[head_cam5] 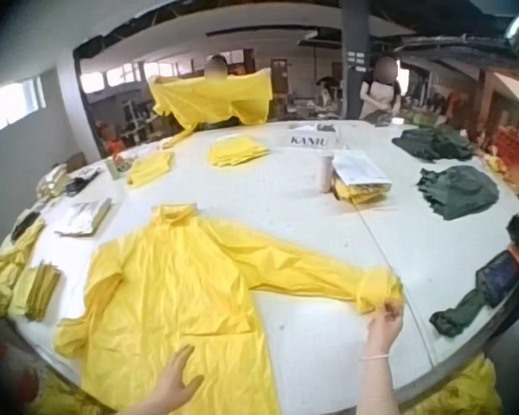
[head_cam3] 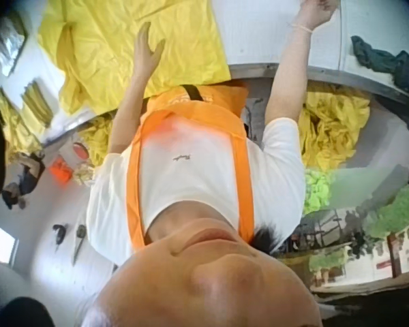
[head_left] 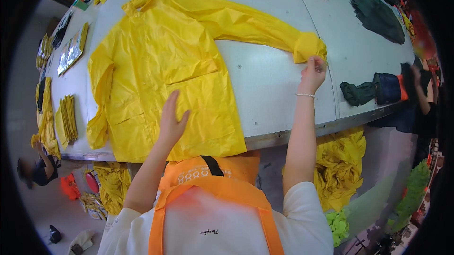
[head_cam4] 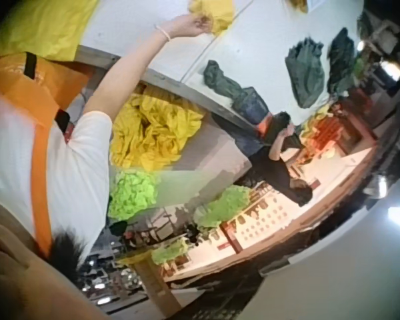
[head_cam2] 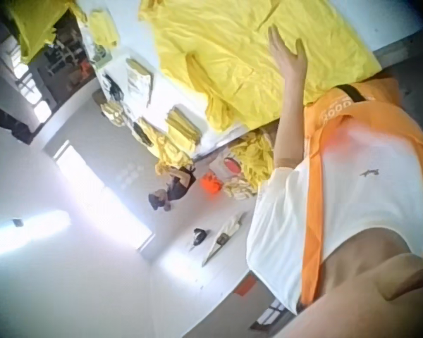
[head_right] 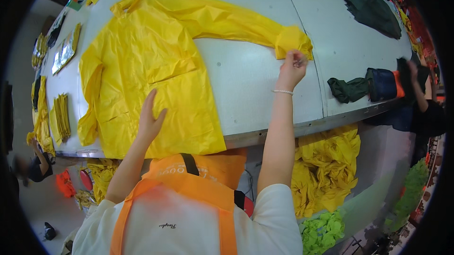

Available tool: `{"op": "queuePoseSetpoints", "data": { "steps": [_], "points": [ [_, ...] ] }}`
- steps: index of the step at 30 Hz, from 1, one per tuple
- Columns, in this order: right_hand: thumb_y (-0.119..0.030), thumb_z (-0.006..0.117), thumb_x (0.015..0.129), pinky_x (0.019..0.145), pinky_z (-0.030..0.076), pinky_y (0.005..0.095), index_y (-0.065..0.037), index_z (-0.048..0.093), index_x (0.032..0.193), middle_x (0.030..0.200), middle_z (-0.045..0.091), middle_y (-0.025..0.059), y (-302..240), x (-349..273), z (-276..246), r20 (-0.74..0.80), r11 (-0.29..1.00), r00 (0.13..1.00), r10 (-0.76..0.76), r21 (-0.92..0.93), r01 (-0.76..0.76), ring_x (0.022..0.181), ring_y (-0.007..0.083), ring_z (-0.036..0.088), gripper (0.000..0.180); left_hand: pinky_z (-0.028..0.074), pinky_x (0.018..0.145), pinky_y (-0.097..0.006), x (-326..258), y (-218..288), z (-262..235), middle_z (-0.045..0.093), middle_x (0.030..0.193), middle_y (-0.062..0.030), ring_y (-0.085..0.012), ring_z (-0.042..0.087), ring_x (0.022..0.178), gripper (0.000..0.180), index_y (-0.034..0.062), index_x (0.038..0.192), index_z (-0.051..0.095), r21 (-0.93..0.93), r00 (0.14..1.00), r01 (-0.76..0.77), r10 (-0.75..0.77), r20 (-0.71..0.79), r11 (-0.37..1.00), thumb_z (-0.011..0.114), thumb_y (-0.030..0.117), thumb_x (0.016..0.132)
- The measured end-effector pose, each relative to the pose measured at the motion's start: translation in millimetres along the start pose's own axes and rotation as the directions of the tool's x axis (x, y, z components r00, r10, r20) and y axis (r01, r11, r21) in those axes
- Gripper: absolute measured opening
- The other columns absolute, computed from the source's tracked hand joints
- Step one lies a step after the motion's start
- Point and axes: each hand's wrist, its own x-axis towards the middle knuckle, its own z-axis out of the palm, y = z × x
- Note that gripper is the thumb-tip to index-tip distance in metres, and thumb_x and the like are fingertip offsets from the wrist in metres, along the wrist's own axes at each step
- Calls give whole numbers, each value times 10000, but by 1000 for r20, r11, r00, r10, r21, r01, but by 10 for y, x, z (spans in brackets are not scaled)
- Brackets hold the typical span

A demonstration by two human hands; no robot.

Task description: The person trims loose threads and excess fabric from a yellow raincoat using small scissors. They smooth the garment on the table, cut threads at the collar, sleeves, and hem, then fold the coat and place it with other finished items.

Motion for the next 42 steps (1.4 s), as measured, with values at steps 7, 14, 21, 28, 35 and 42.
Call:
{"op": "queuePoseSetpoints", "data": {
  "steps": [7, 14, 21, 28, 35, 42],
  "points": [
    [-286, 656, 821, 393, 265, 250, -33, 485, 907, 637, 400, 16, -181, 792, -214, -144, 789, 780, 609, 13, -614, 442, 89, 304, 317, 349, 1007, -400, 236, 751, 321, 418, 1331, -184, -348, 398, 1225, 584, 54, 1326, 377, -130, 946, -176, 204, 252, 976, 631, 150, 810],
    [-39, 575, 835, 644, 442, 249, 7, 559, 1032, 880, 588, 80, -635, -334, 284, 500, 990, 865, -29, -105, 94, 733, 147, 550, 203, 367, 984, -362, 229, 693, 202, 451, 1315, -136, -290, 453, 1191, 567, 77, 1342, 373, -446, 932, 134, 41, 360, 885, 607, 213, 845],
    [115, 555, 654, 618, 497, 296, -114, 630, 1103, 919, 544, 88, -1250, -2067, 48, 987, 844, 150, 64, -134, 519, 734, 212, 595, 509, 357, 993, -339, 460, 654, -2, 470, 1302, -95, -201, 471, 1177, 572, 42, 1365, 337, -854, 841, 520, -174, 513, -7, 561, 159, 852],
    [10, 626, 779, 473, 346, 174, -45, 604, 1075, 914, 606, 11, -1183, -1829, 31, 835, 968, 540, 109, -214, 134, 530, 23, 404, 302, 390, 949, -296, 186, 394, 41, 493, 1243, -88, -171, 478, 1126, 596, 47, 1376, 320, -860, 854, 507, -105, 510, -55, 561, 69, 831],
    [-88, 618, 848, 531, 334, 171, 13, 601, 1048, 741, 563, -50, -1031, -1813, 61, 800, 854, 305, 518, -457, -249, 602, 10, 404, 225, 358, 975, -304, 112, 249, 34, 501, 1236, -99, -185, 474, 1139, 678, 61, 1377, 324, -797, 928, 373, -201, 315, 474, 574, 32, 748],
    [-51, 638, 822, 554, 339, 164, -13, 611, 1025, 819, 568, -52, -1147, -1912, 85, 848, 853, 176, 500, -448, -267, 627, 16, 419, 208, 287, 1035, -344, 466, 684, -236, 529, 1233, -74, -172, 512, 1094, 662, 56, 1331, 403, -545, 911, 75, 164, 378, 835, 667, 69, 724]
  ]
}}
